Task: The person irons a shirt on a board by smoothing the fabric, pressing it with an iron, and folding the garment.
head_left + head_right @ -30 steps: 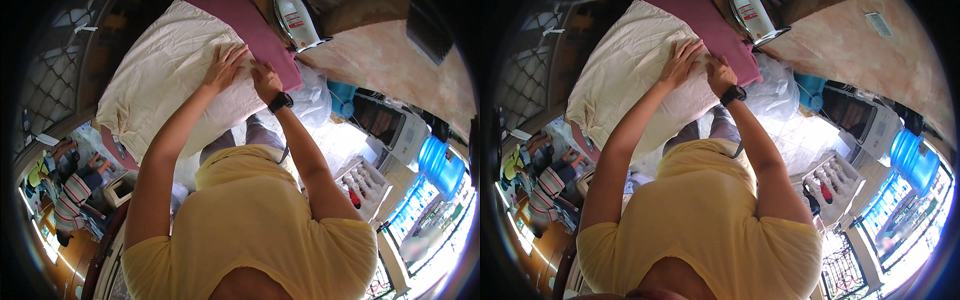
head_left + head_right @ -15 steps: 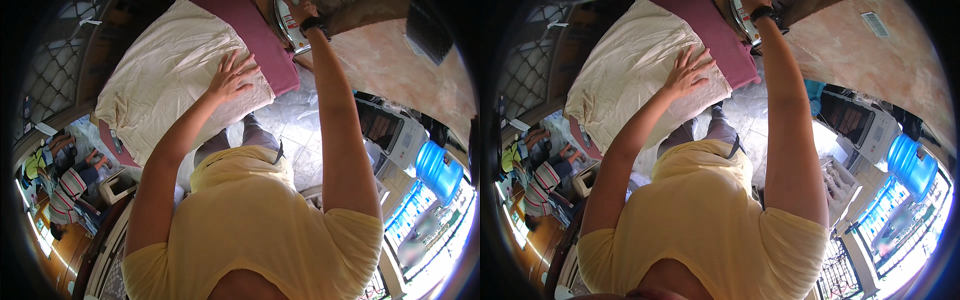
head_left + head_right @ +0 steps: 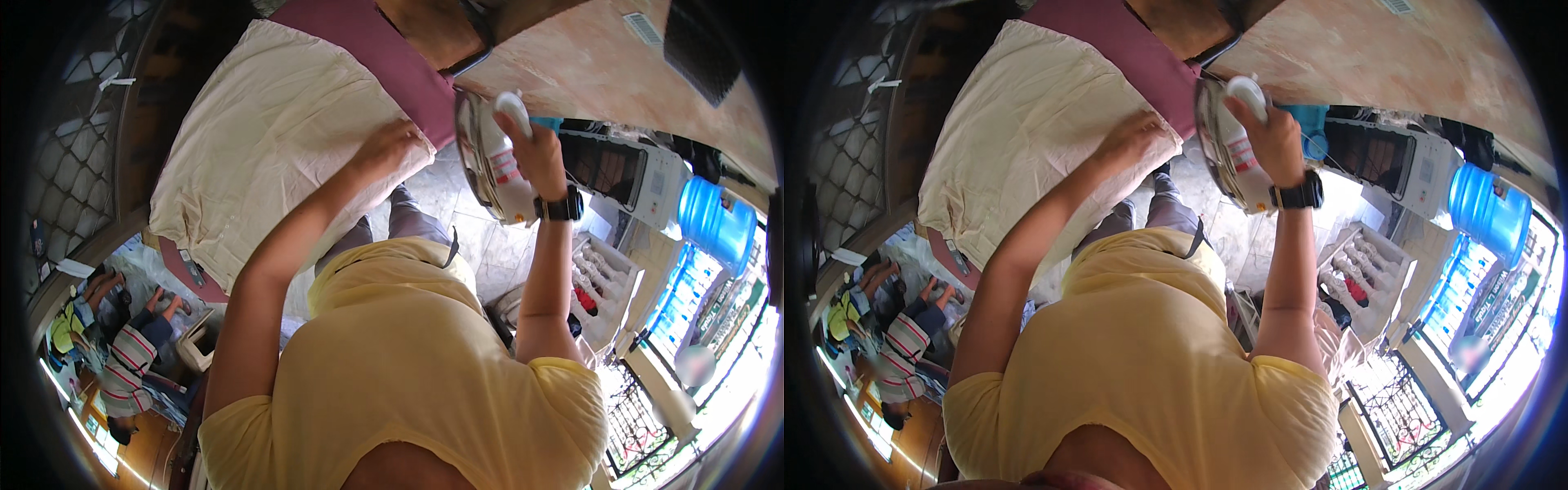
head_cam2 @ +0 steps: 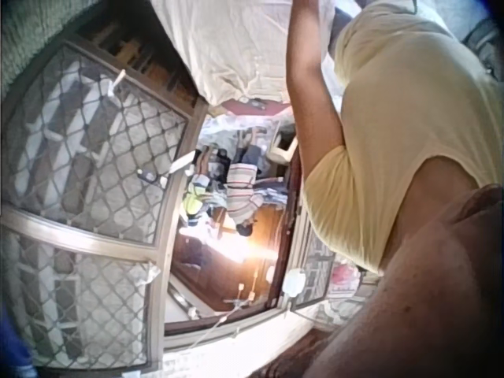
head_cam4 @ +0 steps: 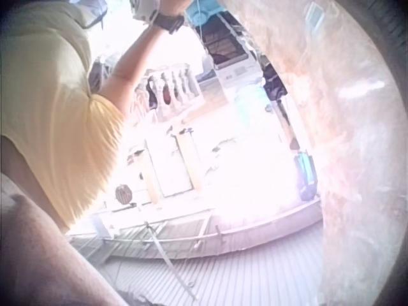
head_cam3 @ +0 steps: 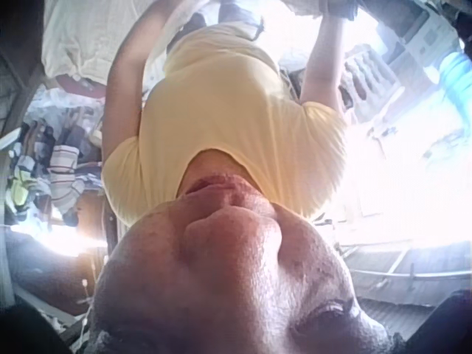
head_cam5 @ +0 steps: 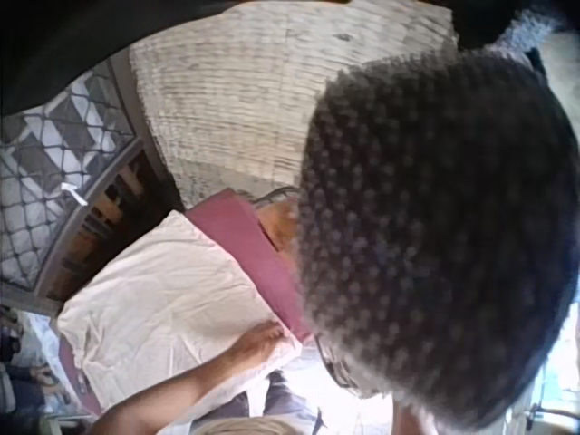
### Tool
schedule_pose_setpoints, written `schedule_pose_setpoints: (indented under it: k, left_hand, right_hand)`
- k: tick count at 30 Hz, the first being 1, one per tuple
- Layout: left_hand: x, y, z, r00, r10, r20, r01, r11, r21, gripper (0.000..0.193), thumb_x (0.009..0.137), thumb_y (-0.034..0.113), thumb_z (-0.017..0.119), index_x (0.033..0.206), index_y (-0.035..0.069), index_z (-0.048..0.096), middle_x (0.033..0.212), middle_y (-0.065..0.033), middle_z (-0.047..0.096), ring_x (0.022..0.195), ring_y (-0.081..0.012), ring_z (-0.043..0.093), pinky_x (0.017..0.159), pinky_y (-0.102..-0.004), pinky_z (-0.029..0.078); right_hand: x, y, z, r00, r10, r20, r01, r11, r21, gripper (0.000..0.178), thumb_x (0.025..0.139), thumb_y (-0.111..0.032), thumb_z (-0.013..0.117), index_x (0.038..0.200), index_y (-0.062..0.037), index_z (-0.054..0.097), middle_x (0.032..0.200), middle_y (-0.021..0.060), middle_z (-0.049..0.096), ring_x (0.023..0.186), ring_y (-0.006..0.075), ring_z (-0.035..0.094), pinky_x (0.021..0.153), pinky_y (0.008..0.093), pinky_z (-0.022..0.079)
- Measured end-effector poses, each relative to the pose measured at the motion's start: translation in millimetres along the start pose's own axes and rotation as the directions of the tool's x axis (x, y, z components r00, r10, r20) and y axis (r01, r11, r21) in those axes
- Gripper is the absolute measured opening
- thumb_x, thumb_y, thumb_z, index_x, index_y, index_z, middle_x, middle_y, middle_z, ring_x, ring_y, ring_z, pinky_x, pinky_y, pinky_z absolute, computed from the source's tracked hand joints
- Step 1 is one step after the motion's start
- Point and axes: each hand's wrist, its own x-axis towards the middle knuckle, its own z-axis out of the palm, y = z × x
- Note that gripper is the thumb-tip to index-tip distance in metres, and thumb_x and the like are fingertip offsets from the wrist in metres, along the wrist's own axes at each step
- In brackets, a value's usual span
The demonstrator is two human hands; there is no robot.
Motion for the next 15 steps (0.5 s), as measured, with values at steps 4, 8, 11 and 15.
schedule_pose_setpoints:
  k: [4, 8, 11, 15]
  left_hand:
    - [15.6, 23.1, 31.2, 0.985, -0.034, 0.17, 0.0, 0.98, 0.197, 0.019, 0.082, 0.015, 0.062, 0.1, 0.01, 0.065, 0.106, -0.0059, 0.057, 0.105, -0.0251, 0.053, 0.088, -0.039, 0.045]
    - [32.2, 23.5, 28.4, 0.947, 0.074, 0.313, -0.206, 0.887, 0.413, 0.021, 0.082, 0.022, 0.064, 0.1, 0.012, 0.062, 0.105, -0.005, 0.058, 0.105, -0.0224, 0.052, 0.086, -0.0373, 0.043]
    - [36.0, 28.3, 22.7, 0.927, 0.059, 0.371, -0.237, 0.857, 0.457, 0.023, 0.083, 0.022, 0.064, 0.103, 0.012, 0.06, 0.105, -0.0037, 0.06, 0.105, -0.0214, 0.052, 0.087, -0.0382, 0.041]
    - [42.9, 35.4, 15.6, 0.892, -0.023, 0.452, -0.221, 0.849, 0.479, 0.022, 0.083, 0.018, 0.064, 0.103, 0.01, 0.058, 0.101, -0.0043, 0.061, 0.105, -0.0219, 0.052, 0.088, -0.041, 0.039]
  right_hand:
    - [-32.9, 37.9, -4.4, 0.977, 0.191, -0.092, -0.187, 0.981, 0.054, 0.056, 0.087, -0.054, 0.067, 0.086, 0.0023, 0.069, 0.062, 0.0111, 0.06, 0.055, 0.0185, 0.054, 0.057, 0.0339, 0.046]
    - [-43.5, 57.4, -1.5, 0.97, 0.217, -0.11, -0.199, 0.968, 0.15, 0.063, 0.084, -0.058, 0.067, 0.079, 0.0048, 0.068, 0.063, 0.0164, 0.063, 0.057, 0.0243, 0.062, 0.059, 0.0365, 0.049]
    - [-44.6, 72.1, 7.6, 0.973, 0.218, -0.081, -0.201, 0.963, 0.179, 0.066, 0.084, -0.06, 0.066, 0.081, 0.0054, 0.069, 0.065, 0.0184, 0.064, 0.06, 0.0278, 0.066, 0.059, 0.038, 0.05]
    - [-48.9, 83.1, 18.7, 0.989, 0.145, -0.043, -0.137, 0.979, 0.148, 0.069, 0.084, -0.062, 0.064, 0.083, 0.0066, 0.068, 0.069, 0.0217, 0.066, 0.066, 0.0331, 0.069, 0.062, 0.0405, 0.053]
